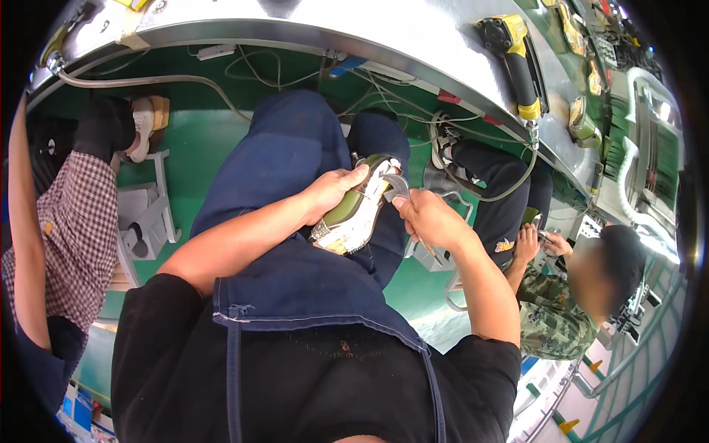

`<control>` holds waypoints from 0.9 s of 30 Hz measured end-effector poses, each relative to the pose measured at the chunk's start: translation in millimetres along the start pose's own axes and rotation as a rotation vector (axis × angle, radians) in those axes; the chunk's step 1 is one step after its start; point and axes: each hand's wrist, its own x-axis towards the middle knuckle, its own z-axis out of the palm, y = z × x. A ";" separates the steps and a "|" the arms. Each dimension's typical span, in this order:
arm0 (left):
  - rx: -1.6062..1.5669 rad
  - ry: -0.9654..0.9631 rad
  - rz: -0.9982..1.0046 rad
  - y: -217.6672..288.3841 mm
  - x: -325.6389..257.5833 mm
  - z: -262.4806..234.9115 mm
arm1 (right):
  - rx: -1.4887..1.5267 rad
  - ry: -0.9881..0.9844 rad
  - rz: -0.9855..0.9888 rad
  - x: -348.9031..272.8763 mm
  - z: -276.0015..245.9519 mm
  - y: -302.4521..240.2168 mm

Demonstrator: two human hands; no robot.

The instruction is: The person assembles green slippers on a factory assembly line. They pick up a slipper, use pliers to secure a metal band around the heel, and then use a pneumatic nail gun to fasten the sole. The person repeats this process for multiple slippers, placing the finished items on the conveyor belt.

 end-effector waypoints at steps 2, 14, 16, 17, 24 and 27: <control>0.224 0.023 0.044 5.1 -0.9 7.7 | -0.001 0.015 0.006 -1.4 3.7 1.0; 0.679 0.132 0.071 15.1 -2.5 19.0 | -0.077 0.707 -0.677 -9.9 17.8 7.9; 0.739 0.135 0.093 12.3 -0.3 16.0 | -0.121 0.691 -0.681 11.7 34.2 19.4; 0.740 0.120 0.091 13.1 -1.5 15.8 | -0.204 0.622 -0.583 13.7 36.4 23.1; 0.707 0.123 0.074 15.1 -10.1 20.1 | -0.270 0.606 -0.578 20.7 54.6 27.1; 1.003 0.266 0.336 0.6 1.0 1.0 | 0.395 0.698 -0.548 39.2 49.9 42.4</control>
